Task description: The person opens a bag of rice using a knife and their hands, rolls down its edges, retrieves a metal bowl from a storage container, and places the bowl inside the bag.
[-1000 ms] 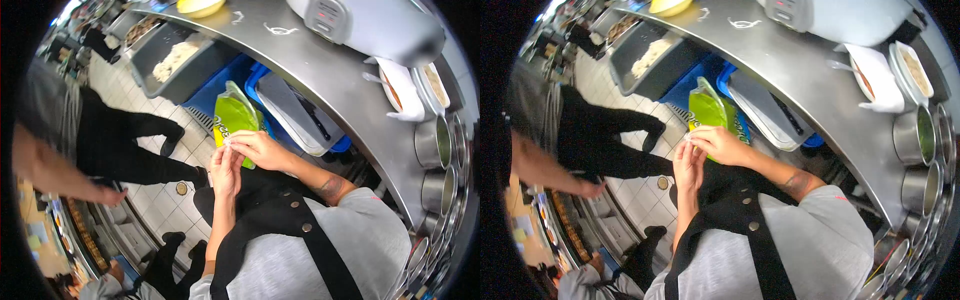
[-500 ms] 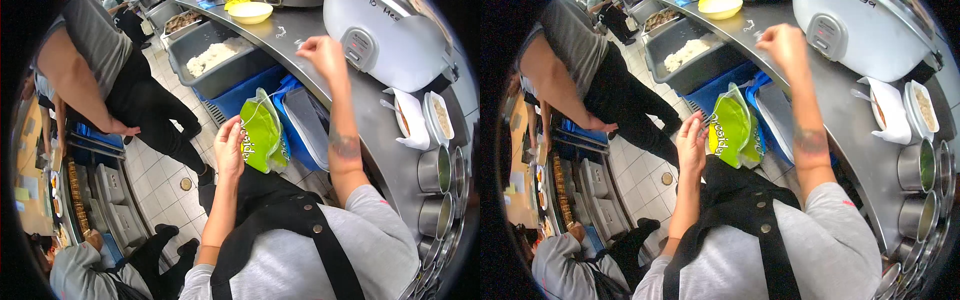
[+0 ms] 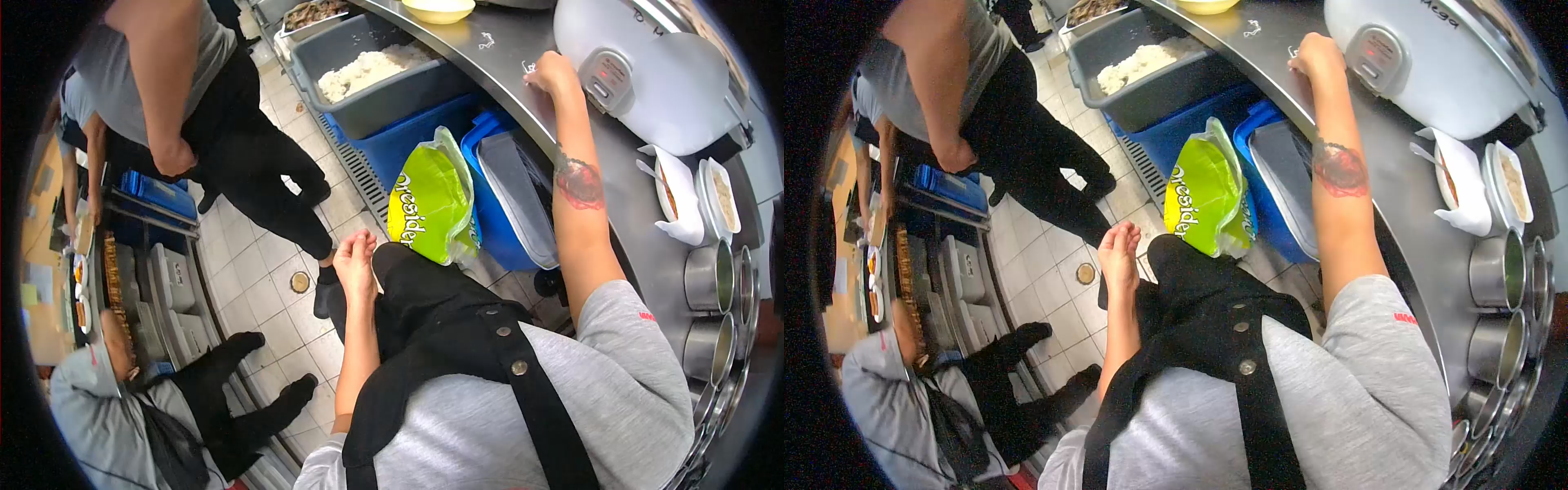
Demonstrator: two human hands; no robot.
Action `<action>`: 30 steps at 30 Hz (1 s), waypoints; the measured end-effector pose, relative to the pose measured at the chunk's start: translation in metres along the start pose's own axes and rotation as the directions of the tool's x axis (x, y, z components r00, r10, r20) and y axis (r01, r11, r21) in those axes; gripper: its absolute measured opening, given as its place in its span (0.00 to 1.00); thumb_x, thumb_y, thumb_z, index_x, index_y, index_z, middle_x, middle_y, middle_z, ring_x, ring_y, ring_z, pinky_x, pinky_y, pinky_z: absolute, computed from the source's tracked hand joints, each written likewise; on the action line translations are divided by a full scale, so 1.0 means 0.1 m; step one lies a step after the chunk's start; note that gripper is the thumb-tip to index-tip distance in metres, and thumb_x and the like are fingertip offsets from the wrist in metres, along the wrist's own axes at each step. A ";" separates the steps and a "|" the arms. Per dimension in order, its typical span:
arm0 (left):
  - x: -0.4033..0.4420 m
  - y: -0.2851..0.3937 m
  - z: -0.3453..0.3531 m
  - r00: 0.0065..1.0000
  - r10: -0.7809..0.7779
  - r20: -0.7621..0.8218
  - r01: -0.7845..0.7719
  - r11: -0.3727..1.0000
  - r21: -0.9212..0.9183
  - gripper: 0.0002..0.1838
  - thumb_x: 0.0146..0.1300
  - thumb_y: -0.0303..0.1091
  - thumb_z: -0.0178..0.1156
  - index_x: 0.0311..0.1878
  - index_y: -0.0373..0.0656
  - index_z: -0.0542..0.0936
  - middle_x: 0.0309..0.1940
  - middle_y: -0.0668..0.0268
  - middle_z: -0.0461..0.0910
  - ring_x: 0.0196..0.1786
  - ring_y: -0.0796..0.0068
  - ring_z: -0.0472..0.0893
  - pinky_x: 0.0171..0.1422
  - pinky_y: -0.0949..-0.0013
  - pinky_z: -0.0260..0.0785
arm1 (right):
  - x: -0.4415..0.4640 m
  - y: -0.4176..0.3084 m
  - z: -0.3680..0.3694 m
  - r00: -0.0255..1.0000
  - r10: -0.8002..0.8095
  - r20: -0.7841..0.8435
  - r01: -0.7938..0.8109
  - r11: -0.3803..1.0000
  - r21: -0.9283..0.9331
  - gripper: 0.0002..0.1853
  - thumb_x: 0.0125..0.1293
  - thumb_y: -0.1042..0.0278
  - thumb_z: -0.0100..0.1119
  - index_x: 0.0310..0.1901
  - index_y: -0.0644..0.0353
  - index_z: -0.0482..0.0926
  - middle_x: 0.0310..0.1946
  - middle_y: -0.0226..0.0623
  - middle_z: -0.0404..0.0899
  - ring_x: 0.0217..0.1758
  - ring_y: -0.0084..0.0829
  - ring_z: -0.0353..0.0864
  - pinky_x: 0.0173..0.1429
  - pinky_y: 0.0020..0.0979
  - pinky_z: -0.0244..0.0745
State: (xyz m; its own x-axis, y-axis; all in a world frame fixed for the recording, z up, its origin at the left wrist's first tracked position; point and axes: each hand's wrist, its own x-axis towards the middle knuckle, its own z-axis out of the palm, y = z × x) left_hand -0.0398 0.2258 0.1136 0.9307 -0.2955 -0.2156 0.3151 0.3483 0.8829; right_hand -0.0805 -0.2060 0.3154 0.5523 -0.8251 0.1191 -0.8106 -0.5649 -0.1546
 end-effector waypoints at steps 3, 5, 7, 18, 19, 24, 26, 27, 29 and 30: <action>-0.01 -0.01 -0.02 0.998 0.025 0.053 -0.032 0.992 0.125 0.08 0.63 0.30 0.56 0.41 0.35 0.77 0.36 0.63 0.79 0.38 0.76 0.78 0.44 0.77 0.71 | 0.12 0.01 0.18 0.982 -0.018 -0.189 0.021 1.000 0.015 0.15 0.53 0.63 0.62 0.42 0.60 0.81 0.45 0.51 0.78 0.49 0.50 0.78 0.53 0.42 0.73; -0.01 -0.02 -0.01 0.992 0.008 0.123 -0.034 0.977 0.212 0.08 0.63 0.30 0.56 0.41 0.35 0.77 0.36 0.64 0.79 0.37 0.77 0.78 0.43 0.78 0.71 | 0.25 -0.07 0.15 0.991 -0.029 -0.134 0.022 0.998 -0.053 0.15 0.51 0.61 0.63 0.41 0.57 0.82 0.43 0.49 0.80 0.48 0.49 0.79 0.52 0.41 0.73; -0.06 -0.04 -0.01 0.991 -0.031 0.133 -0.004 0.968 0.253 0.08 0.63 0.30 0.56 0.40 0.36 0.78 0.34 0.65 0.79 0.37 0.79 0.78 0.43 0.78 0.70 | 0.37 -0.13 0.10 0.984 -0.100 -0.149 0.103 0.995 0.012 0.14 0.51 0.61 0.63 0.39 0.55 0.83 0.40 0.48 0.80 0.46 0.48 0.80 0.51 0.41 0.74; -0.27 -0.15 -0.23 0.987 -0.097 0.128 0.037 0.911 0.410 0.09 0.63 0.32 0.56 0.41 0.37 0.78 0.35 0.67 0.79 0.37 0.80 0.77 0.43 0.77 0.69 | 1.09 -0.61 0.35 0.894 -0.428 -0.133 0.430 0.903 -0.015 0.11 0.48 0.63 0.66 0.34 0.56 0.84 0.34 0.46 0.82 0.41 0.43 0.82 0.49 0.37 0.75; -0.29 -0.17 -0.24 0.988 -0.108 0.114 0.051 0.908 0.416 0.09 0.64 0.32 0.56 0.41 0.37 0.78 0.35 0.67 0.79 0.37 0.80 0.77 0.43 0.77 0.69 | 1.11 -0.59 0.41 0.883 -0.442 -0.159 0.452 0.891 0.034 0.11 0.47 0.64 0.66 0.33 0.56 0.84 0.34 0.46 0.82 0.41 0.43 0.81 0.49 0.37 0.75; -0.27 -0.25 -0.20 0.977 -0.084 0.198 -0.030 0.858 0.513 0.09 0.63 0.32 0.56 0.42 0.36 0.78 0.32 0.70 0.78 0.34 0.83 0.74 0.41 0.78 0.67 | 1.28 -0.54 0.54 0.876 -0.383 -0.294 0.394 0.919 -0.023 0.08 0.50 0.66 0.62 0.33 0.51 0.84 0.36 0.46 0.81 0.43 0.43 0.81 0.49 0.38 0.75; -0.33 -0.13 -0.12 0.972 -0.036 0.230 -0.112 0.794 0.597 0.09 0.62 0.31 0.56 0.40 0.36 0.78 0.30 0.70 0.79 0.33 0.83 0.75 0.40 0.77 0.67 | 1.02 -0.62 0.29 0.867 -0.475 -0.151 0.472 0.880 -0.054 0.11 0.52 0.66 0.62 0.39 0.54 0.82 0.38 0.44 0.81 0.42 0.41 0.82 0.47 0.38 0.75; -0.35 -0.13 -0.12 0.972 -0.005 0.236 -0.149 0.762 0.631 0.08 0.61 0.31 0.57 0.39 0.36 0.78 0.29 0.69 0.79 0.31 0.83 0.75 0.39 0.76 0.68 | 0.59 -0.80 -0.08 0.882 -0.465 -0.071 0.461 0.885 -0.073 0.15 0.53 0.65 0.63 0.44 0.57 0.81 0.40 0.43 0.82 0.42 0.40 0.82 0.45 0.37 0.76; -0.37 -0.17 -0.16 0.973 -0.005 0.230 -0.158 0.716 0.681 0.08 0.60 0.31 0.57 0.39 0.37 0.79 0.28 0.67 0.79 0.30 0.81 0.75 0.38 0.75 0.68 | 0.71 -0.70 -0.18 0.881 -0.452 0.138 0.399 0.868 0.295 0.17 0.49 0.69 0.65 0.44 0.57 0.81 0.40 0.44 0.82 0.41 0.36 0.82 0.45 0.34 0.76; -0.39 -0.18 -0.20 0.974 0.012 0.227 -0.177 0.667 0.724 0.08 0.59 0.31 0.58 0.39 0.38 0.79 0.27 0.66 0.79 0.28 0.80 0.76 0.37 0.74 0.68 | 0.21 -0.82 -0.47 0.911 -0.402 0.088 0.361 0.883 0.301 0.19 0.46 0.70 0.66 0.44 0.58 0.81 0.38 0.45 0.82 0.40 0.37 0.82 0.44 0.33 0.76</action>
State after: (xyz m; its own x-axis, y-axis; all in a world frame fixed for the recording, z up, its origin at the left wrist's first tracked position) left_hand -0.0781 0.2486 0.0982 0.8680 -0.4855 -0.1043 -0.0891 -0.3589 0.9291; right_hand -0.0122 -0.1764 0.3769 0.8466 -0.5255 0.0848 -0.4575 -0.7998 -0.3886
